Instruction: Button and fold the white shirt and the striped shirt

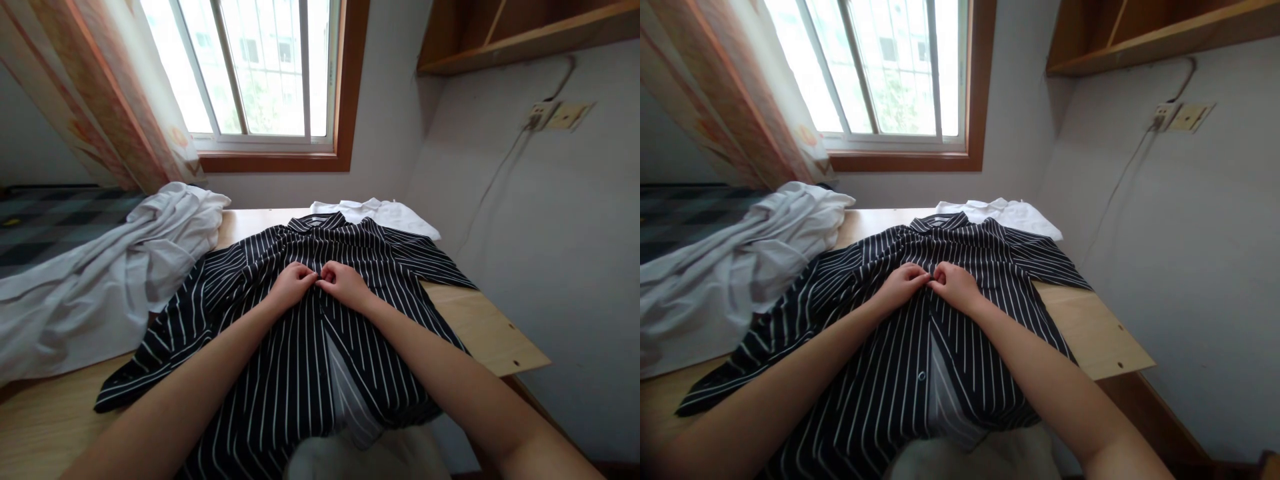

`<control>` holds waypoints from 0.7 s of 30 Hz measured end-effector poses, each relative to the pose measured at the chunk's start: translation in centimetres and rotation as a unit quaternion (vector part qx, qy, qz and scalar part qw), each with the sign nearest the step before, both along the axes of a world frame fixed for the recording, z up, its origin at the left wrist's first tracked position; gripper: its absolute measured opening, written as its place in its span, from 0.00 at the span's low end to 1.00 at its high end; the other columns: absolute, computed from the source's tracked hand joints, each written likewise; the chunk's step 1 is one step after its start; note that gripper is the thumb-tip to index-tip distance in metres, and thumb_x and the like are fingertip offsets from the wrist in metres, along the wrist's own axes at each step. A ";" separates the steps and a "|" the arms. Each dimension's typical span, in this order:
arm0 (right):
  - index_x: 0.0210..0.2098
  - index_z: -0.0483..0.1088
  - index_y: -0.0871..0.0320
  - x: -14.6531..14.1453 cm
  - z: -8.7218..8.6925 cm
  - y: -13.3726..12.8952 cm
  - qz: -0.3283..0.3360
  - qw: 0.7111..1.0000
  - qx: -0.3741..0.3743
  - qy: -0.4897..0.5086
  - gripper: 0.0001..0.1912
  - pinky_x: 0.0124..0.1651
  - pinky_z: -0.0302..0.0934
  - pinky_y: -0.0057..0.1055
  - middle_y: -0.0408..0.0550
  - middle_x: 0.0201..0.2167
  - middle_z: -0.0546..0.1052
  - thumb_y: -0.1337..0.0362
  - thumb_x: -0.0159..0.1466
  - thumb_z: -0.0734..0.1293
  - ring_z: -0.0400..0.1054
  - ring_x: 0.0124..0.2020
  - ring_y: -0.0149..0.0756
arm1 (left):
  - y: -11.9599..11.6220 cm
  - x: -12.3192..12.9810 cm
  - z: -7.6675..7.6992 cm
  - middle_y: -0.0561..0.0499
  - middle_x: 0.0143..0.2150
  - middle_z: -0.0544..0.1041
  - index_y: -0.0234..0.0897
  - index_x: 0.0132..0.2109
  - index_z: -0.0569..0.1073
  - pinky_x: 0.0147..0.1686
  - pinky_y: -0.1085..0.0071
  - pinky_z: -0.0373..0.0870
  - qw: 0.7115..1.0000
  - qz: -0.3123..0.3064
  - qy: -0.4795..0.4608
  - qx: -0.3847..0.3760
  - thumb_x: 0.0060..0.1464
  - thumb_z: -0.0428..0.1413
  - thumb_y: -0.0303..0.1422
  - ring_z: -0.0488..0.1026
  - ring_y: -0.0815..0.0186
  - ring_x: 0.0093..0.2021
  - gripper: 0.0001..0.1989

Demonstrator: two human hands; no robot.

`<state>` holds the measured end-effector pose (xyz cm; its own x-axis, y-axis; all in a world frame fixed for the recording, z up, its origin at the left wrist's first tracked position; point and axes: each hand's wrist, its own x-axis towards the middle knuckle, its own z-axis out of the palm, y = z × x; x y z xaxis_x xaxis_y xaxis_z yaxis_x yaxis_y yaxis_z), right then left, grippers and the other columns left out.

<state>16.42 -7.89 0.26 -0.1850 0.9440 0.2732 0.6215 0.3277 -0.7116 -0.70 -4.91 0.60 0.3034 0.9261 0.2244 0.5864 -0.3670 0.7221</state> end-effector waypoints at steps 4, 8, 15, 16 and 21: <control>0.31 0.70 0.58 0.9 -0.2 0.6 0.064 0.995 -0.039 0.061 0.08 0.31 0.57 0.27 0.40 0.25 0.72 0.62 0.59 0.71 0.65 0.26 0.29 | -0.2 0.0 0.1 0.48 0.36 0.75 0.37 0.28 0.77 0.47 0.62 0.69 1.000 0.002 0.006 0.003 0.53 0.55 0.37 0.74 0.60 0.41 0.11; 0.32 0.70 0.58 1.5 -0.4 1.0 0.103 0.985 -0.086 0.112 0.08 0.26 0.58 0.25 0.40 0.25 0.73 0.59 0.62 0.69 0.64 0.22 0.27 | -0.2 -0.1 0.0 0.48 0.35 0.74 0.37 0.28 0.77 0.46 0.63 0.70 1.000 0.001 0.012 0.004 0.54 0.54 0.38 0.74 0.60 0.40 0.12; 0.30 0.65 0.57 0.8 0.0 0.8 0.055 0.989 -0.098 0.098 0.17 0.25 0.55 0.24 0.40 0.23 0.71 0.56 0.71 0.56 0.63 0.20 0.27 | -0.1 0.3 -0.5 0.48 0.36 0.75 0.37 0.30 0.76 0.44 0.64 0.70 1.000 0.002 -0.020 0.003 0.55 0.54 0.41 0.73 0.61 0.39 0.13; 0.29 0.64 0.57 0.7 0.1 0.7 0.043 0.996 -0.064 0.052 0.16 0.28 0.56 0.25 0.40 0.23 0.72 0.57 0.71 0.57 0.64 0.22 0.28 | 0.0 0.4 -0.6 0.48 0.36 0.75 0.37 0.29 0.76 0.44 0.63 0.70 1.000 0.001 -0.020 0.005 0.55 0.54 0.41 0.73 0.60 0.39 0.14; 0.31 0.66 0.56 -0.2 0.3 0.0 -0.027 0.993 0.015 -0.117 0.13 0.33 0.51 0.28 0.45 0.32 0.75 0.63 0.71 0.57 0.67 0.33 0.34 | 0.0 0.5 -0.8 0.48 0.35 0.74 0.38 0.29 0.75 0.45 0.64 0.70 1.000 -0.006 -0.018 0.020 0.57 0.54 0.42 0.73 0.61 0.39 0.14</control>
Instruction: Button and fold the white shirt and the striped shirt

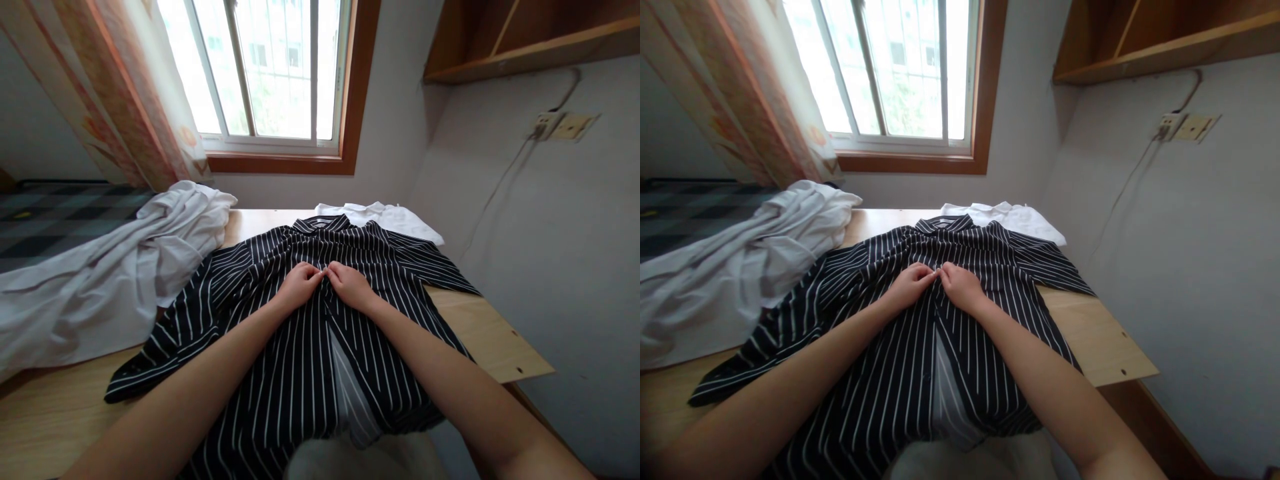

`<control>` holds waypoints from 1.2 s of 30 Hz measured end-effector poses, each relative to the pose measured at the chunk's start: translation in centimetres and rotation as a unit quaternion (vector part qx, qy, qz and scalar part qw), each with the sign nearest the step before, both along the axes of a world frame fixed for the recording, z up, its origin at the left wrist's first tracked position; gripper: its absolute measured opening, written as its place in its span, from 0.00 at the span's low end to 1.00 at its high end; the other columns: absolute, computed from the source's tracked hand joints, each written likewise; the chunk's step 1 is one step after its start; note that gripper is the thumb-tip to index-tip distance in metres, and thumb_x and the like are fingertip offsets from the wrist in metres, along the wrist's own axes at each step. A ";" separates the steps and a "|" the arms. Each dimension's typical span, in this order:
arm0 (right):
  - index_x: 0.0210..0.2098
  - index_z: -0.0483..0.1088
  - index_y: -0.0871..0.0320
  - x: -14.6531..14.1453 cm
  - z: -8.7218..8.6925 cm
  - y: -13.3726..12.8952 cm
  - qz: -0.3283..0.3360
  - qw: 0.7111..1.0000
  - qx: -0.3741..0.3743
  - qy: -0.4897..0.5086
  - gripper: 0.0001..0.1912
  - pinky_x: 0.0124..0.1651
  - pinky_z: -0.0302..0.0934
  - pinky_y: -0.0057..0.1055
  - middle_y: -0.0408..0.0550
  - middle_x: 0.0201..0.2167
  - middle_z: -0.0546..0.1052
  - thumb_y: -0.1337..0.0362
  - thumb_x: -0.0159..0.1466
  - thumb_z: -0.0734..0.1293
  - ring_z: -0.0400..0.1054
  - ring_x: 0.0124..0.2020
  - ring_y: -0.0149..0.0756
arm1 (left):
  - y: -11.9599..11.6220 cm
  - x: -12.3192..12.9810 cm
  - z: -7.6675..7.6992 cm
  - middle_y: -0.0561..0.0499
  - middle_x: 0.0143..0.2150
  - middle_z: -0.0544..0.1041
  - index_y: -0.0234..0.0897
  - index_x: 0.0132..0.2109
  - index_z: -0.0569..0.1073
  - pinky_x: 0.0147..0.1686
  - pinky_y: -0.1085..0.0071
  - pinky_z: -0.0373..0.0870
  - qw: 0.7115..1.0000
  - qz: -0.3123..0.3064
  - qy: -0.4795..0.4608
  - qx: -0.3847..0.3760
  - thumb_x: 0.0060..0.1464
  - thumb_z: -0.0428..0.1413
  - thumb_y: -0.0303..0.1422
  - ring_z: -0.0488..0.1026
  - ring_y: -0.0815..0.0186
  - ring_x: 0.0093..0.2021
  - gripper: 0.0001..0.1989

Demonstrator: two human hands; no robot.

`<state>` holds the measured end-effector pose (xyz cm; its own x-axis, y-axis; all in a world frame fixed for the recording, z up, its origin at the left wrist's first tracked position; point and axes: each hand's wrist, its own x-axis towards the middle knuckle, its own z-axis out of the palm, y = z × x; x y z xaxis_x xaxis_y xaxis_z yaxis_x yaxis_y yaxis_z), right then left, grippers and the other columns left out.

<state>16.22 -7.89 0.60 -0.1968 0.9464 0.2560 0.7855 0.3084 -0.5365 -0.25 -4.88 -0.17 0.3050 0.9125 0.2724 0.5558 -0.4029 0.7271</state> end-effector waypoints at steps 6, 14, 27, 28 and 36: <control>0.32 0.67 0.55 -0.5 -0.3 0.2 -0.056 0.998 -0.012 -0.011 0.15 0.31 0.47 0.29 0.48 0.34 0.76 0.60 0.73 0.56 0.66 0.33 0.35 | -0.2 -0.1 0.4 0.48 0.34 0.72 0.37 0.29 0.73 0.45 0.63 0.68 0.999 -0.002 0.035 0.027 0.58 0.52 0.38 0.72 0.60 0.39 0.12; 0.28 0.66 0.57 0.1 -0.5 0.7 -0.023 0.999 -0.023 0.023 0.17 0.33 0.49 0.28 0.45 0.29 0.73 0.60 0.72 0.57 0.65 0.32 0.33 | -0.3 -0.4 0.6 0.49 0.35 0.72 0.37 0.30 0.74 0.44 0.63 0.69 0.999 -0.025 0.029 0.010 0.54 0.56 0.39 0.71 0.61 0.39 0.10; 0.27 0.67 0.57 0.3 0.0 0.2 0.001 0.999 -0.026 0.048 0.17 0.34 0.50 0.28 0.43 0.27 0.72 0.62 0.71 0.58 0.64 0.30 0.32 | -0.3 -0.5 0.4 0.52 0.34 0.72 0.38 0.34 0.71 0.39 0.65 0.70 1.000 -0.016 -0.001 0.007 0.51 0.58 0.35 0.70 0.64 0.36 0.05; 0.27 0.67 0.57 0.3 0.0 0.2 0.002 0.998 -0.028 0.056 0.16 0.34 0.51 0.27 0.43 0.26 0.72 0.63 0.71 0.58 0.64 0.30 0.32 | -0.2 -0.5 0.3 0.52 0.34 0.72 0.38 0.35 0.71 0.39 0.66 0.70 1.000 -0.014 -0.023 0.000 0.52 0.57 0.34 0.71 0.64 0.36 0.05; 0.31 0.71 0.59 0.7 0.1 0.2 0.022 0.993 -0.044 0.109 0.13 0.33 0.52 0.26 0.41 0.23 0.71 0.66 0.70 0.58 0.64 0.27 0.30 | 0.0 -0.7 0.6 0.49 0.38 0.76 0.38 0.39 0.73 0.46 0.62 0.70 0.998 -0.036 -0.040 -0.015 0.55 0.53 0.33 0.73 0.62 0.41 0.06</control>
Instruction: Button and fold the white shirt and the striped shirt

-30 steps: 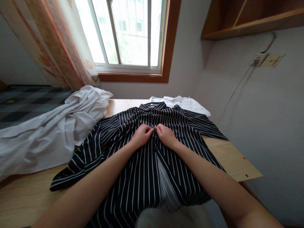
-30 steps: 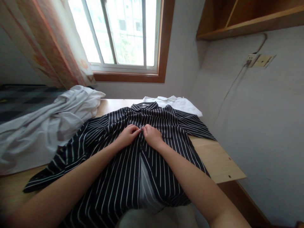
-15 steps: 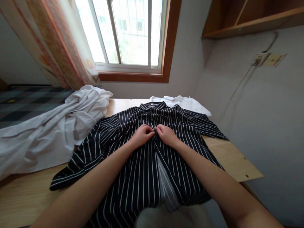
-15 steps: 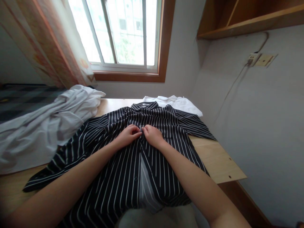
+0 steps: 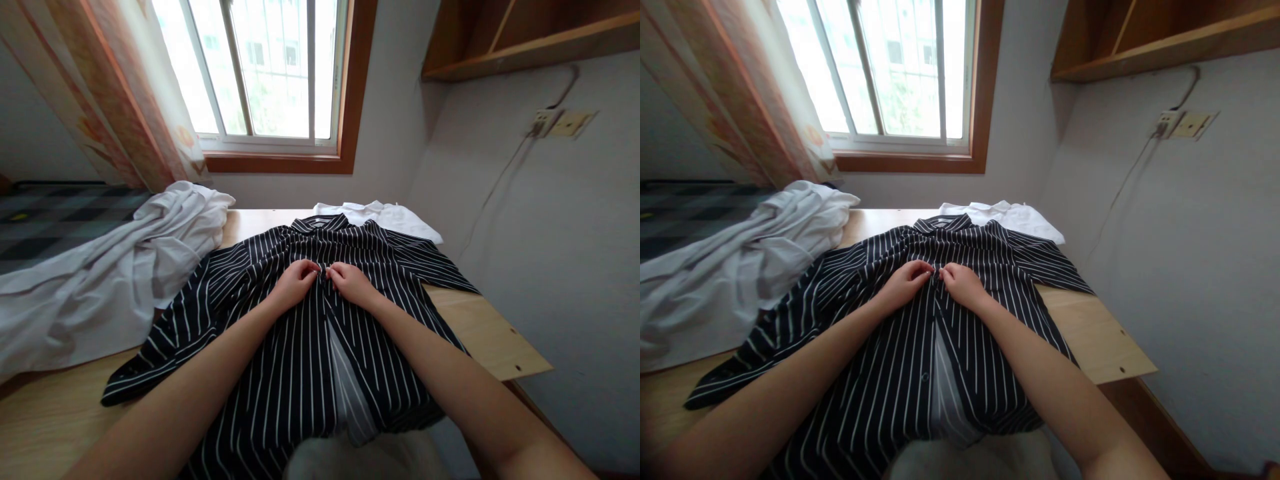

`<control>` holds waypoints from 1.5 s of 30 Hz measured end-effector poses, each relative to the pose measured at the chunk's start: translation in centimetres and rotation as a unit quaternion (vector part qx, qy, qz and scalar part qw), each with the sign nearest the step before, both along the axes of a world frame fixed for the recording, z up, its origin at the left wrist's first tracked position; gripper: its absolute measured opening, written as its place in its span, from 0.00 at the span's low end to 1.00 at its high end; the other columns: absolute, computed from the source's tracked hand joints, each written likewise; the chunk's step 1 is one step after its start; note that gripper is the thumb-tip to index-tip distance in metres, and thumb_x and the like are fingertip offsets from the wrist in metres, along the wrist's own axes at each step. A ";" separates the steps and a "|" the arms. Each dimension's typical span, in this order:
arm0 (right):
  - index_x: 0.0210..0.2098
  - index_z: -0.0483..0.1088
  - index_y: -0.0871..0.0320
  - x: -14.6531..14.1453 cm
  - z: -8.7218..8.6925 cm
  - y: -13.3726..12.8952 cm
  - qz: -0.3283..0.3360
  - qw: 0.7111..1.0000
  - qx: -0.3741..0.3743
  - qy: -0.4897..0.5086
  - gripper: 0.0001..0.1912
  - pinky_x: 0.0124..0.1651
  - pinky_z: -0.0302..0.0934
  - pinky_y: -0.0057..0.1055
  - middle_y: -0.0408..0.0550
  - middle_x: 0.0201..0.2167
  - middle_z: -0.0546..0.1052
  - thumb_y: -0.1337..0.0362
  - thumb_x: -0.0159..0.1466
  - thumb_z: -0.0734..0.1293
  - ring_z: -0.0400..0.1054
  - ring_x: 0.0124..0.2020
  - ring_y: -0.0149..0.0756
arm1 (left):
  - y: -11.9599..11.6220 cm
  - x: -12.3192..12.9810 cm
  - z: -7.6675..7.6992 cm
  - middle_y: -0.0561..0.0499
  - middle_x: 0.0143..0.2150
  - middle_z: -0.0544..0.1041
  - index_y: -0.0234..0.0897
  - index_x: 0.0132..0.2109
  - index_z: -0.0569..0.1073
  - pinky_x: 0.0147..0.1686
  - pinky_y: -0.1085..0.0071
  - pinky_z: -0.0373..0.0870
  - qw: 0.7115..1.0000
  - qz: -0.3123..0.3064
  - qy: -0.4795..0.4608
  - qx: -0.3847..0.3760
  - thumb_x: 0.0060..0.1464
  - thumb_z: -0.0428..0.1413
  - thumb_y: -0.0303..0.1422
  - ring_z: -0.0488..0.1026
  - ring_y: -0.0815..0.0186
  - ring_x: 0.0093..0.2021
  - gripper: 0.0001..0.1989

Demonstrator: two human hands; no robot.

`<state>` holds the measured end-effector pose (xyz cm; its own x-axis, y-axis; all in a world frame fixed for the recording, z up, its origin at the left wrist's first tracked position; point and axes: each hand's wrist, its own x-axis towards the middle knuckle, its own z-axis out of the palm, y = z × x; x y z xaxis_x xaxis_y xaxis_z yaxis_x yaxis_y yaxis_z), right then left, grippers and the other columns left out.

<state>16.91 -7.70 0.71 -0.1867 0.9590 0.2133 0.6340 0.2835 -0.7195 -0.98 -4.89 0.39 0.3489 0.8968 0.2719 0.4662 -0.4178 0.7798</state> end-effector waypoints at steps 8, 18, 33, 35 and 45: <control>0.32 0.73 0.59 0.1 -0.1 -0.2 0.015 1.000 0.021 -0.012 0.09 0.35 0.55 0.27 0.44 0.29 0.75 0.64 0.67 0.64 0.66 0.31 0.31 | -0.1 0.0 0.2 0.50 0.34 0.73 0.37 0.32 0.74 0.41 0.64 0.69 0.996 0.025 0.071 0.039 0.54 0.57 0.38 0.71 0.62 0.37 0.09; 0.40 0.75 0.57 3.3 1.9 0.2 -0.087 0.989 0.084 -0.085 0.08 0.43 0.61 0.32 0.49 0.38 0.77 0.67 0.66 0.64 0.70 0.39 0.37 | -0.8 -1.4 2.5 0.46 0.40 0.73 0.38 0.38 0.73 0.46 0.63 0.68 0.971 0.083 0.174 0.143 0.59 0.52 0.34 0.71 0.58 0.43 0.06; 0.60 0.67 0.58 9.9 0.6 2.2 -0.244 0.925 -0.068 -0.283 0.23 0.51 0.62 0.37 0.59 0.57 0.70 0.56 0.68 0.63 0.68 0.55 0.49 | 1.4 -7.2 3.7 0.35 0.50 0.77 0.32 0.53 0.70 0.46 0.59 0.71 0.860 0.207 0.466 -0.015 0.61 0.48 0.38 0.75 0.47 0.51 0.19; 0.53 0.73 0.56 9.8 0.7 2.2 -0.244 0.923 -0.060 -0.292 0.17 0.50 0.63 0.35 0.56 0.53 0.73 0.59 0.68 0.62 0.70 0.52 0.47 | 1.5 -7.2 3.8 0.37 0.49 0.78 0.34 0.51 0.72 0.45 0.59 0.71 0.860 0.202 0.468 -0.022 0.60 0.48 0.34 0.75 0.48 0.50 0.16; 0.52 0.70 0.59 11.2 4.0 5.3 -0.301 0.950 0.028 -0.076 0.15 0.38 0.66 0.34 0.53 0.37 0.76 0.65 0.69 0.58 0.73 0.32 0.39 | 4.9 -8.2 6.6 0.45 0.37 0.79 0.38 0.42 0.73 0.39 0.63 0.73 0.925 0.292 0.239 -0.034 0.52 0.53 0.28 0.78 0.55 0.38 0.10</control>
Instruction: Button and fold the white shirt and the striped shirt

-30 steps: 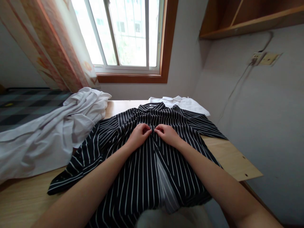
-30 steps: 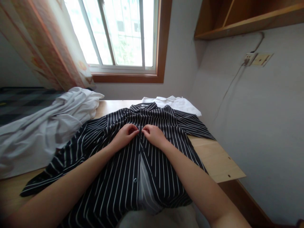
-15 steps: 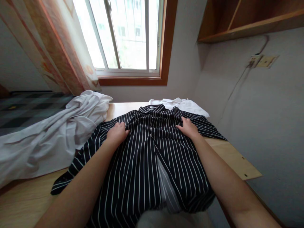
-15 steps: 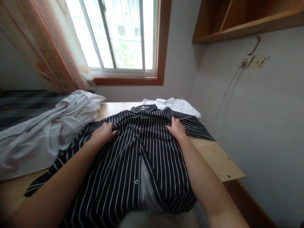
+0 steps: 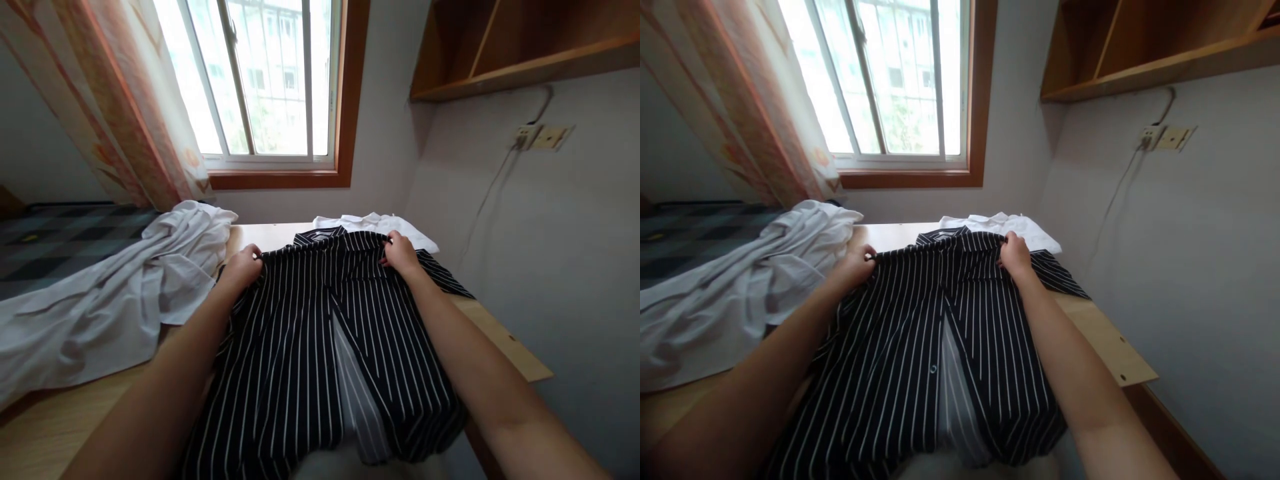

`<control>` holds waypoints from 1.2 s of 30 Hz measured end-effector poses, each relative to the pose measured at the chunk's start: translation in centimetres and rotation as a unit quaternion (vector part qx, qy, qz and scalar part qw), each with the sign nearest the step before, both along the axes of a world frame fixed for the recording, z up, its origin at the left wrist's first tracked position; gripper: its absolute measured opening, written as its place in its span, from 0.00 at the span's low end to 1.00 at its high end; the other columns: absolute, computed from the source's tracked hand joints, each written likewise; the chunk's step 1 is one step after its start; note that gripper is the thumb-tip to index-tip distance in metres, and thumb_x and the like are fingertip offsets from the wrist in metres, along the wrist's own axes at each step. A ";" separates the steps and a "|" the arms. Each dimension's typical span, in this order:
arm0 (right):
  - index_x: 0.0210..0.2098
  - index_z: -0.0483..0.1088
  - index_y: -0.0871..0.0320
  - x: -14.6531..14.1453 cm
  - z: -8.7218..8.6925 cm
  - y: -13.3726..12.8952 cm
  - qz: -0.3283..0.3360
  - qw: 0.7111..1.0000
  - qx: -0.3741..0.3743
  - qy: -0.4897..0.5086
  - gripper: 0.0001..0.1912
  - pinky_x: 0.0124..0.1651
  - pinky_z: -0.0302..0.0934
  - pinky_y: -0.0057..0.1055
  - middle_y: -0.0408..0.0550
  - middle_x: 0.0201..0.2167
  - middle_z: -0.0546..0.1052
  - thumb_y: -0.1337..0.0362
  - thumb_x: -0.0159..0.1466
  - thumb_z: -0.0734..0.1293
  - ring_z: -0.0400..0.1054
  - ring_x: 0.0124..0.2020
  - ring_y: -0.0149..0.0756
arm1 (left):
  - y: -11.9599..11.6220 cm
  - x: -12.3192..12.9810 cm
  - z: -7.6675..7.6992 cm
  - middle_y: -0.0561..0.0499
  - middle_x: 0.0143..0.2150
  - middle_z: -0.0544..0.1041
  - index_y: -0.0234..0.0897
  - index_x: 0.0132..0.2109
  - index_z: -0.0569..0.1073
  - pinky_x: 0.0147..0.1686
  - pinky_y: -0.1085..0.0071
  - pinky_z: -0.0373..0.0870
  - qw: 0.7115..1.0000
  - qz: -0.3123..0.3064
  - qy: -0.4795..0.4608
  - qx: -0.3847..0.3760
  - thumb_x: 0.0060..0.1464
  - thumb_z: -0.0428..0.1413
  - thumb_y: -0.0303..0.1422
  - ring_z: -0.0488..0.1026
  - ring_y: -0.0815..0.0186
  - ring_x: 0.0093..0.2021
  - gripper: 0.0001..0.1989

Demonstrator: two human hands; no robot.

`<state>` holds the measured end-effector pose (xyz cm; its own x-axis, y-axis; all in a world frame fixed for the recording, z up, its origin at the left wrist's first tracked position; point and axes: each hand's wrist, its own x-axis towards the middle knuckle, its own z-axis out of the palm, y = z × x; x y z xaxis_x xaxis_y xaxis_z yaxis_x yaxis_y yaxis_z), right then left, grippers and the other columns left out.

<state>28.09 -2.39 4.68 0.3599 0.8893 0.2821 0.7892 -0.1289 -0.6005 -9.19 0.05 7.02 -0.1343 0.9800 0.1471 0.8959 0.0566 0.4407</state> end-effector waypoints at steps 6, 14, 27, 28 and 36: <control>0.49 0.67 0.60 -0.1 2.2 4.4 -0.021 0.979 0.198 -0.032 0.13 0.48 0.64 0.42 0.57 0.43 0.69 0.68 0.66 0.58 0.69 0.42 0.44 | 4.0 0.6 3.4 0.51 0.33 0.76 0.38 0.54 0.63 0.30 0.68 0.75 0.986 0.001 -0.158 0.053 0.59 0.48 0.27 0.77 0.64 0.27 0.15; 0.48 0.67 0.59 -1.0 2.7 8.8 -0.009 0.975 0.221 -0.020 0.12 0.53 0.61 0.45 0.58 0.45 0.69 0.67 0.66 0.59 0.66 0.48 0.47 | 5.6 1.5 4.8 0.41 0.43 0.77 0.35 0.50 0.69 0.49 0.60 0.71 0.975 0.049 -0.071 0.203 0.57 0.51 0.27 0.75 0.54 0.47 0.13; 0.54 0.67 0.59 -7.2 -2.5 3.1 0.061 0.974 0.101 -0.195 0.19 0.57 0.59 0.44 0.60 0.57 0.66 0.69 0.63 0.64 0.62 0.57 0.49 | 1.3 5.5 -4.9 0.40 0.59 0.68 0.37 0.54 0.71 0.62 0.55 0.59 0.917 -0.259 0.169 0.253 0.57 0.51 0.28 0.63 0.52 0.61 0.18; 0.52 0.67 0.59 -7.7 -2.5 2.3 0.061 0.971 0.097 -0.211 0.17 0.56 0.59 0.45 0.60 0.54 0.68 0.67 0.63 0.64 0.62 0.55 0.49 | 1.0 5.6 -5.1 0.41 0.57 0.70 0.37 0.52 0.72 0.61 0.55 0.59 0.907 -0.286 0.183 0.250 0.57 0.50 0.28 0.64 0.53 0.60 0.16; 0.66 0.59 0.54 -8.5 -4.7 -3.1 0.311 0.930 -0.066 -0.184 0.28 0.68 0.42 0.52 0.54 0.68 0.59 0.49 0.71 0.55 0.48 0.69 0.48 | 0.5 5.1 -6.2 0.41 0.65 0.66 0.38 0.65 0.65 0.61 0.55 0.57 0.923 -0.317 0.187 0.110 0.63 0.47 0.39 0.63 0.52 0.62 0.25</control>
<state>19.58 -5.54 -0.07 -0.3359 0.9286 0.1579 0.8846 0.3686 -0.2859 -4.12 0.56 0.85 0.5557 0.7857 0.2716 0.8107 -0.5846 0.0326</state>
